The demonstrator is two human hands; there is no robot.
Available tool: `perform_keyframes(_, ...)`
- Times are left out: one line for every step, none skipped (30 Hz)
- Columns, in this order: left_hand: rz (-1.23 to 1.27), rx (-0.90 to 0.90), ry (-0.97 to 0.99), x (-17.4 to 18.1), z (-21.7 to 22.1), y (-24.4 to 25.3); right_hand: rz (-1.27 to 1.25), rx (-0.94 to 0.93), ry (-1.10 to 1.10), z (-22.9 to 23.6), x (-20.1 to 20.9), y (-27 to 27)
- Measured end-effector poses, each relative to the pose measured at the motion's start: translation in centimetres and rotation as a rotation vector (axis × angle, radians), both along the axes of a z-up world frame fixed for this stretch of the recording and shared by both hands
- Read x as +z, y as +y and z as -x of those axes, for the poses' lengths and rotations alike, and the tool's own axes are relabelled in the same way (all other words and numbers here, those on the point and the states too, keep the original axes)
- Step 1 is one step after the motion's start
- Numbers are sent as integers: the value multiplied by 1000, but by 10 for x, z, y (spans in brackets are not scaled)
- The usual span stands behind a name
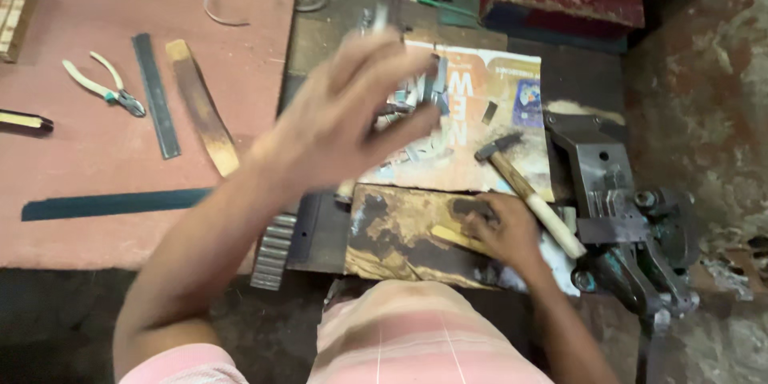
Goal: The person repeatedly places small metal pieces into a manual press, operates the lever to shape them, and then uses a hammer to tap the pieces on a workbench. The person handles multiple metal pieces one at a time throughout the clip.
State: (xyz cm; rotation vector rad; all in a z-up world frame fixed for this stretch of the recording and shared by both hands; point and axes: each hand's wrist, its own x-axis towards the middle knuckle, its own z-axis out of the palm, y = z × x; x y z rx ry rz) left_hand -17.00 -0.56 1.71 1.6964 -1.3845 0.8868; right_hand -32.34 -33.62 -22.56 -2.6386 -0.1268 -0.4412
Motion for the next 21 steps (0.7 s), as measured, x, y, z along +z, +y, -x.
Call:
perform_keyframes(32, 19, -29, -12, 24, 1, 46, 115, -56, 13, 1, 9)
perform_keyframes(6, 15, -151, -23, 39, 0, 98, 104, -60, 22, 0, 17)
perform_keyframes(-21, 18, -273, -36, 56, 0, 149, 102, -66, 28, 0, 23)
perform_keyframes(30, 58, -93, -53, 79, -8, 200, 100, -71, 34, 1, 26)
perform_keyframes(81, 89, 80, -72, 99, -21, 109, 64, -16, 36, 2, 27)
perform_keyframes(166, 127, 278, -93, 114, -35, 19, 28, 39, 39, 2, 27)
perform_keyframes(247, 169, 478, -117, 125, -51, -74, -3, 95, 40, 1, 28)
perform_keyframes(434, 52, 891, -141, 132, -66, -235, -75, 100, 42, -1, 28)
perform_keyframes(617, -72, 1321, -166, 143, -80, -394, -154, 122, 53, -2, 28)
perform_keyframes(691, -51, 1405, -190, 151, -89, -551, -236, 142, 64, -2, 27)
perform_keyframes(760, -37, 1475, -211, 153, -98, -690, -235, 225, 69, -1, 26)
perform_keyframes(829, -23, 1545, -228, 157, -103, -828, -233, 306, 75, 0, 26)
perform_keyframes(773, 24, 1554, -243, 159, -104, -964, -222, 387, 76, 3, 26)
perform_keyframes(716, 71, 1562, -255, 161, -104, -955, -205, 425, 77, 7, 27)
perform_keyframes(662, 128, 1573, -264, 165, -100, -948, -184, 474, 79, 10, 30)
perform_keyframes(558, 231, 1492, -273, 164, -97, -941, -163, 522, 79, 14, 34)
perform_keyframes(449, 328, 1413, -279, 164, -94, -817, -124, 428, 80, 19, 38)
perform_keyframes(339, 421, 1330, -282, 165, -92, -693, -85, 335, 80, 25, 42)
perform_keyframes(402, 353, 1417, -283, 162, -93, -564, -40, 235, 75, 31, 44)
perform_keyframes(467, 283, 1503, -282, 161, -93, -537, -38, 200, 72, 38, 47)
perform_keyframes(535, 211, 1581, -279, 160, -95, -508, -32, 161, 68, 45, 49)
